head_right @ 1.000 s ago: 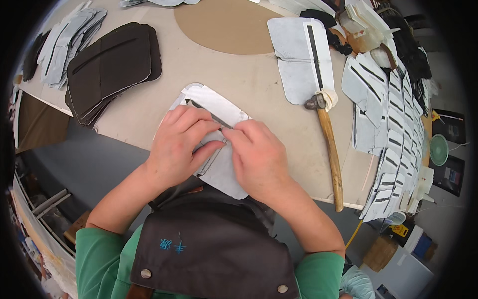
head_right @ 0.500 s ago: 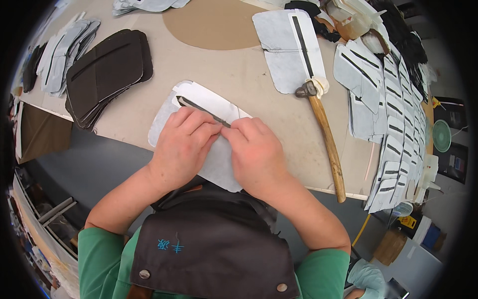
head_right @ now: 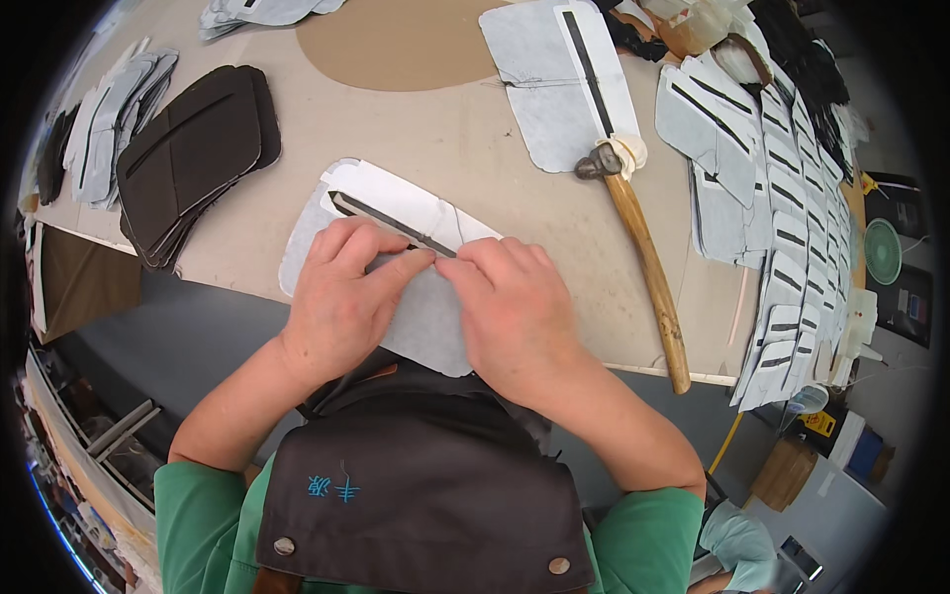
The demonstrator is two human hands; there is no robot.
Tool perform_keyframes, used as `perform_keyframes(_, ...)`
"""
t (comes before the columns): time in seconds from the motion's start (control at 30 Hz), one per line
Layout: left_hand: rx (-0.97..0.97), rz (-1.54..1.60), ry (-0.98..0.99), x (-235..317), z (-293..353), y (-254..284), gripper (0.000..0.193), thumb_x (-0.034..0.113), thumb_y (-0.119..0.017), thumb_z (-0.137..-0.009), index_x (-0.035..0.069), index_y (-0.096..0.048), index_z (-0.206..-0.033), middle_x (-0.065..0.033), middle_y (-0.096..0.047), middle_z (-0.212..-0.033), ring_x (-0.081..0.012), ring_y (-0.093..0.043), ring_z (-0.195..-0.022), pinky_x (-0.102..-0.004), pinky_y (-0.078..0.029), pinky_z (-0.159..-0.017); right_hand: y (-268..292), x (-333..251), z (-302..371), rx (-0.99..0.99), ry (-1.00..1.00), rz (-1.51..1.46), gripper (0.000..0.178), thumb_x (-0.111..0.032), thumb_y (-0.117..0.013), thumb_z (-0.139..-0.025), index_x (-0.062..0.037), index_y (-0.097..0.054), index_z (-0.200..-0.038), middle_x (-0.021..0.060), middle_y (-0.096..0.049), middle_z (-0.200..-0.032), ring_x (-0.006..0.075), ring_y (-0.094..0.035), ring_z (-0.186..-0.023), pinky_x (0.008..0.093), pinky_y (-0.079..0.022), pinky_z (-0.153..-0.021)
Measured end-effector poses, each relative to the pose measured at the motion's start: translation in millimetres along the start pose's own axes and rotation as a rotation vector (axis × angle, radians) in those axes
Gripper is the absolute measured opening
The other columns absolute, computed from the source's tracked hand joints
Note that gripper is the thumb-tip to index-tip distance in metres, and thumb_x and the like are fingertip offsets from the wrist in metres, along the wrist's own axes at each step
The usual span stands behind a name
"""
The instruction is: The recorder is assembling leather wallet components by gluing zippers and lining pieces together, and then using a hammer to secure the bond.
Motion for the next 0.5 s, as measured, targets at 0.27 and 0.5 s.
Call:
perform_keyframes(0.27, -0.023, -0.043, -0.033, 6, 3, 1, 0.038, 0.003, -0.076, -0.08, 0.01, -0.077, -0.117, -0.0048, -0.066, -0.112, -0.029, -0.06, -0.108, -0.0398, -0.049, -0.09, 11, 9, 22, -0.017, 0.027, 0.077, 0.035, 0.001, -0.071, -0.075, -0.0061, -0.073, -0.11, 0.0052, -0.066, -0.102, 0.026, -0.062, -0.093, 0.0403, -0.045, -0.081)
perform_keyframes(0.5, -0.05, -0.032, -0.015, 25, -2, -14, 0.038, 0.006, -0.079, -0.081, 0.011, -0.076, -0.118, -0.0031, -0.066, -0.116, -0.027, -0.059, -0.11, -0.041, -0.043, -0.096, 14, 22, 24, 0.055, -0.113, -0.081, 0.034, 0.003, -0.074, -0.073, -0.0093, -0.075, -0.105, 0.0029, -0.066, -0.1, 0.0268, -0.062, -0.093, 0.0408, -0.045, -0.083)
Point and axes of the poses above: each hand's wrist, its own z-axis away from the middle knuckle, its own y-axis out of the back of the hand, x = y × z, the point moved 9 cm from there along -z, towards the middle knuckle
